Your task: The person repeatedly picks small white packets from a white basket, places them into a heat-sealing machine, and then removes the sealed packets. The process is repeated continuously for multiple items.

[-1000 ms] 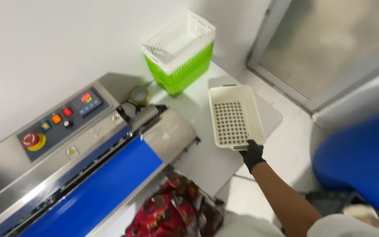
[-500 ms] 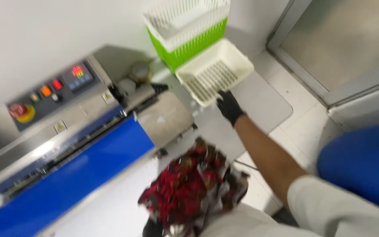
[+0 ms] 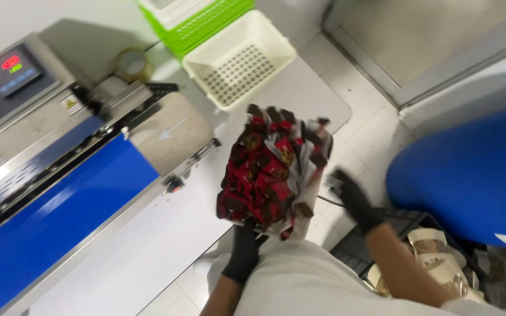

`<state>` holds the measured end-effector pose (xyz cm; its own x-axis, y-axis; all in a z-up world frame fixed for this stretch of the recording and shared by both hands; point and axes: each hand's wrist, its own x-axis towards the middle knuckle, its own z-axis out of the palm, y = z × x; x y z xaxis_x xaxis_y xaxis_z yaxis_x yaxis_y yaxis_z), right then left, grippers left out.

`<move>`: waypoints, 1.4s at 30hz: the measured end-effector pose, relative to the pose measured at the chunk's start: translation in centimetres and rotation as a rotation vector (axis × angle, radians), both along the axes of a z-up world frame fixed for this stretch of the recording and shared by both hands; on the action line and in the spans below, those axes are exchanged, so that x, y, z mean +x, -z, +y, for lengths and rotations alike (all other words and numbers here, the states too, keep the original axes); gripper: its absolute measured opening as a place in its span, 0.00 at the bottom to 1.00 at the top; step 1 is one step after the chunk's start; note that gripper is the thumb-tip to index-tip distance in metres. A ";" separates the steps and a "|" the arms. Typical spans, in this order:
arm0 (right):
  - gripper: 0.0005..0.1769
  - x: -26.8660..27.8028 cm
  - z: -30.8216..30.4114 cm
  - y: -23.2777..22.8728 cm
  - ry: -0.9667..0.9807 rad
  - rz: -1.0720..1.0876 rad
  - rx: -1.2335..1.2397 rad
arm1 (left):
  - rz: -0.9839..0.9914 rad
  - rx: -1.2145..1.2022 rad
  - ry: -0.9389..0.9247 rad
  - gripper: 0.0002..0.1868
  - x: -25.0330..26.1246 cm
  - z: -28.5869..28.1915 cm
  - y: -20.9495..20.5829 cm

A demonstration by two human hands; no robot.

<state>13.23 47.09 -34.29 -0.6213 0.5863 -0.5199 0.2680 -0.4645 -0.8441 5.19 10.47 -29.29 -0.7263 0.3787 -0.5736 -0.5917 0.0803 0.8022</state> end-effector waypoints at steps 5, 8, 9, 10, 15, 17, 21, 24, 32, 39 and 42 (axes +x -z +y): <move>0.31 -2.5 -7.7 -10.1 -0.261 -0.184 0.109 | 0.077 0.110 0.485 0.19 1.5 2.2 3.1; 0.35 -2.7 -1.2 -1.6 -0.487 -0.339 0.845 | -0.244 0.317 0.412 0.29 0.8 1.4 0.7; 0.34 -3.4 1.0 -0.9 -0.563 -0.274 0.930 | -0.443 0.248 0.197 0.20 0.4 1.1 -1.6; 0.33 -4.2 3.2 -0.2 -0.638 -0.206 1.014 | -0.638 0.177 -0.022 0.13 0.0 0.9 -3.9; 0.35 -13.5 15.0 2.6 -0.952 -0.126 1.340 | -0.484 0.073 -0.118 0.30 -1.3 -3.9 -12.2; 0.36 -17.8 15.5 -2.3 -1.053 -0.132 1.407 | -0.507 -0.031 -0.199 0.30 -1.3 -5.8 -15.8; 0.30 -26.0 11.9 -11.5 -1.345 -0.577 1.416 | -0.482 0.058 -0.529 0.29 1.1 -11.4 -13.7; 0.19 -29.8 10.9 -11.8 -1.416 -0.467 1.535 | -0.540 0.062 -0.673 0.28 3.1 -14.5 -12.4; 0.24 -29.6 -1.3 -22.4 -0.737 0.005 1.047 | -0.547 0.036 -0.768 0.25 3.1 -22.7 -4.8; 0.15 -28.7 -3.6 -17.6 -0.648 0.183 1.262 | -0.034 -0.138 -0.560 0.25 -5.5 -15.2 -21.1; 0.10 -26.4 -9.3 -28.3 -0.513 0.187 1.125 | 0.275 -0.113 -0.352 0.24 -9.5 -13.4 -20.7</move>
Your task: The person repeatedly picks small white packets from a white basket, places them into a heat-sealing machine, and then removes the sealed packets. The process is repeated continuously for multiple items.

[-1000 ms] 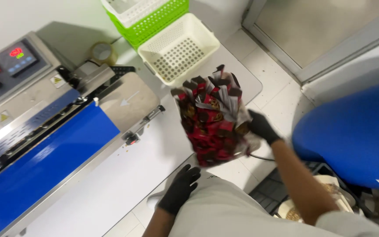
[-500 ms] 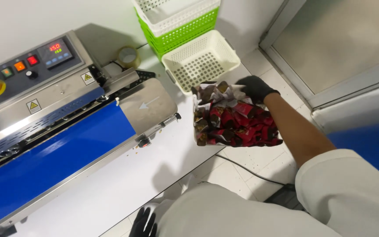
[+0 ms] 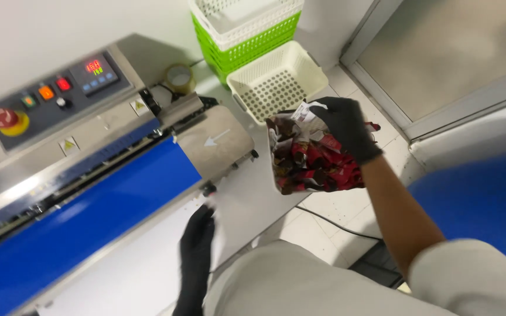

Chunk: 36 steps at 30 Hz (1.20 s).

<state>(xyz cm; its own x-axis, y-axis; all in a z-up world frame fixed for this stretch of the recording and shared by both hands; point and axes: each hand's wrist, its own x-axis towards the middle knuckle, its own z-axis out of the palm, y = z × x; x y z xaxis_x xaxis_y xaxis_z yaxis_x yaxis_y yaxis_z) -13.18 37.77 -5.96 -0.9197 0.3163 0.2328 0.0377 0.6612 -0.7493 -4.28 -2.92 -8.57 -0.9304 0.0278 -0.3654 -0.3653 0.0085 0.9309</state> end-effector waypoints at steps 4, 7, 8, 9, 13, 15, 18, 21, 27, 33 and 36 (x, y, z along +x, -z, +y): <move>0.12 3.0 -11.3 -13.2 -0.039 -0.109 -0.054 | 0.430 -0.133 0.331 0.51 -4.9 5.0 -8.6; 0.19 3.7 -15.8 -13.5 -0.118 -0.205 -0.157 | 0.869 -0.256 0.280 0.51 -8.0 7.0 -5.7; 0.19 3.3 -16.2 -11.8 -0.132 -0.208 -0.158 | 0.864 -0.264 0.267 0.51 -8.1 6.3 -4.7; 0.21 2.6 -16.5 -10.1 -0.179 -0.101 -0.448 | 0.449 -0.246 0.273 0.31 -8.7 5.7 -3.8; 0.32 -0.3 -20.7 -11.3 -0.287 -0.436 -0.777 | -0.190 0.155 0.028 0.10 -10.3 4.4 -10.0; 0.27 -0.7 -21.0 -4.6 -0.329 -0.465 -0.733 | -0.210 0.219 -0.047 0.17 -11.2 4.5 -9.0; 0.20 -2.1 -22.5 -3.6 -0.347 -0.526 -0.734 | -0.212 0.247 -0.173 0.18 -13.7 4.5 -9.2; 0.18 -3.6 -22.4 -2.8 -0.368 -0.621 -0.704 | -0.270 0.229 -0.302 0.14 -15.7 4.4 -9.2; 0.21 -10.5 -21.7 0.5 -0.172 -0.495 -0.822 | -0.313 0.272 -0.408 0.14 -19.8 4.9 -0.8; 0.15 -15.4 -22.9 5.7 -0.014 -0.513 -0.716 | -0.271 0.250 -0.544 0.16 -22.4 5.0 2.7; 0.16 -16.8 -24.4 7.8 0.047 -0.553 -0.708 | -0.259 0.260 -0.581 0.13 -23.8 3.7 6.1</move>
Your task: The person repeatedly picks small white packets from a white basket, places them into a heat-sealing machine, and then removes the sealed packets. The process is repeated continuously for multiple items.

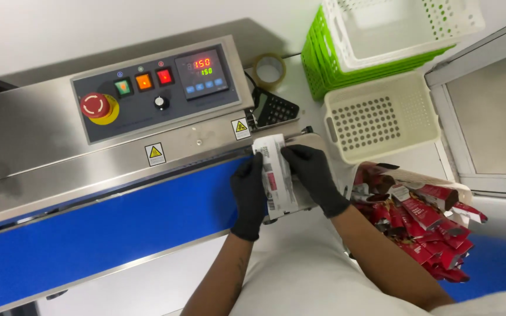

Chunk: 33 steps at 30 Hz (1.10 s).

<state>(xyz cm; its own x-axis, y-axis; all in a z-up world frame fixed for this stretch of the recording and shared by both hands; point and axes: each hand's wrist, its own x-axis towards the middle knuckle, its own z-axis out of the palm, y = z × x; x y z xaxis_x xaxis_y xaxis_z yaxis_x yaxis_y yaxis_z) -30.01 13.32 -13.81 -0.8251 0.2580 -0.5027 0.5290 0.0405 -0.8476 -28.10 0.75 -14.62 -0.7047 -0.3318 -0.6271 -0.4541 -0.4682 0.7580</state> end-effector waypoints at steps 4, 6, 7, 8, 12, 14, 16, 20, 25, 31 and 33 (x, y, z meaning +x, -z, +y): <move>0.14 -1.8 -0.1 7.1 0.018 -0.032 -0.019 | 0.044 0.061 -0.082 0.09 -1.9 -2.5 0.1; 0.15 -2.3 -1.5 7.5 -0.009 -0.013 -0.014 | 0.063 0.012 -0.083 0.08 -2.1 -4.1 3.2; 0.16 -2.6 -2.0 7.7 -0.029 0.011 -0.009 | 0.085 -0.036 -0.078 0.09 -2.4 -4.8 4.7; 0.16 -2.7 -3.4 7.6 -0.024 0.015 -0.009 | 0.089 -0.035 -0.073 0.09 -2.0 -6.1 5.8; 0.18 -0.8 -5.1 2.8 0.025 0.133 -0.160 | 0.117 -0.140 -0.089 0.07 0.9 -9.7 5.3; 0.19 1.4 -2.1 0.6 0.065 0.199 -0.225 | 0.141 -0.218 -0.034 0.10 3.7 -11.4 3.0; 0.14 2.8 3.1 -0.4 -0.193 0.530 0.330 | 0.277 -0.534 -0.029 0.17 5.9 -13.8 0.5; 0.33 4.9 19.1 2.4 -0.221 0.681 0.843 | 0.144 -0.325 -0.222 0.20 9.2 -12.3 -3.9; 0.02 6.8 25.5 4.6 -0.352 0.577 1.242 | 0.456 -0.281 0.021 0.14 10.7 -6.1 -3.5; 0.12 8.5 20.1 -12.1 -0.414 0.579 1.290 | 0.612 -0.517 0.480 0.14 9.6 3.4 -14.6; 0.19 7.4 22.6 -7.7 -0.429 0.570 1.251 | 0.646 -0.482 0.505 0.14 9.5 4.6 -14.4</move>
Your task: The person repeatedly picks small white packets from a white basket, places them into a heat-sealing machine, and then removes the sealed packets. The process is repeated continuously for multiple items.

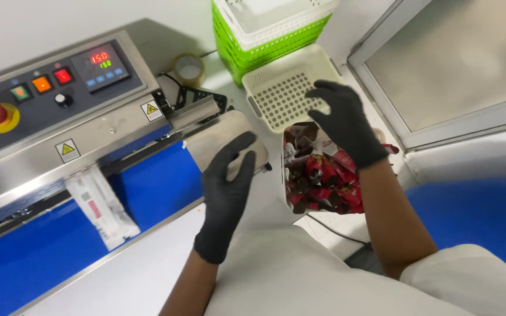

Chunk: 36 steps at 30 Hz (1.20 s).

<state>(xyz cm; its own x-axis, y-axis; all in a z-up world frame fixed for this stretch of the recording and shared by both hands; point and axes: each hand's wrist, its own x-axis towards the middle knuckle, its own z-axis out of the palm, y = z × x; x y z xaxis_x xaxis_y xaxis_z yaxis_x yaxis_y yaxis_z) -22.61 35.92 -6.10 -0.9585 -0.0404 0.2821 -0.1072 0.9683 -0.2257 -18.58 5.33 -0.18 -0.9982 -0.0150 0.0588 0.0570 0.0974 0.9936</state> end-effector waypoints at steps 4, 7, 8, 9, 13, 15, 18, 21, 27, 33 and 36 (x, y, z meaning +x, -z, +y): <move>0.21 0.0 0.1 7.8 0.053 -0.229 -0.094 | -0.046 0.094 0.067 0.13 0.0 0.3 0.0; 0.06 -1.1 3.9 13.3 0.040 -0.072 -0.024 | -0.106 0.092 0.071 0.11 -0.2 -0.9 0.9; 0.06 -0.8 2.3 9.4 0.037 -0.067 -0.024 | -0.101 0.093 0.069 0.11 -0.8 -0.8 1.3; 0.05 -0.5 0.8 5.7 -0.001 -0.045 -0.087 | -0.104 0.044 0.061 0.12 -1.4 -0.8 1.7; 0.04 1.4 -7.7 -9.2 -0.155 -0.070 -0.190 | -0.106 -0.144 0.226 0.31 -3.3 -0.3 -0.8; 0.06 1.6 -10.7 -11.3 -0.209 -0.062 -0.263 | -0.013 -0.127 0.206 0.31 -4.5 1.1 0.0; 0.09 0.7 -13.3 -10.9 -0.156 -0.059 -0.557 | -0.040 -0.020 0.135 0.19 -5.3 0.8 1.2; 0.17 -0.9 -14.7 -5.5 0.032 -0.180 -0.948 | -0.310 0.112 -0.022 0.08 -6.2 -1.0 2.8; 0.12 -3.2 -20.3 0.4 0.369 -0.473 -1.316 | -0.608 0.462 -0.284 0.08 -7.3 -3.0 6.0; 0.13 -6.8 -21.2 8.8 0.402 -0.562 -1.290 | -0.602 0.513 -0.414 0.09 -10.7 -4.7 15.2; 0.15 -8.3 -22.6 11.7 0.367 -0.598 -1.251 | -0.600 0.470 -0.462 0.09 -11.6 -6.5 17.3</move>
<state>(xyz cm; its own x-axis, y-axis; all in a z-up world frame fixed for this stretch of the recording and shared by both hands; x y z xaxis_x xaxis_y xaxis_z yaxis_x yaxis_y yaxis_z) -30.86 13.31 -17.78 -0.8457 0.1999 -0.4948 0.5139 0.0551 -0.8561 -30.20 -1.21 -17.44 -0.7473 -0.3148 -0.5851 -0.4294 -0.4431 0.7869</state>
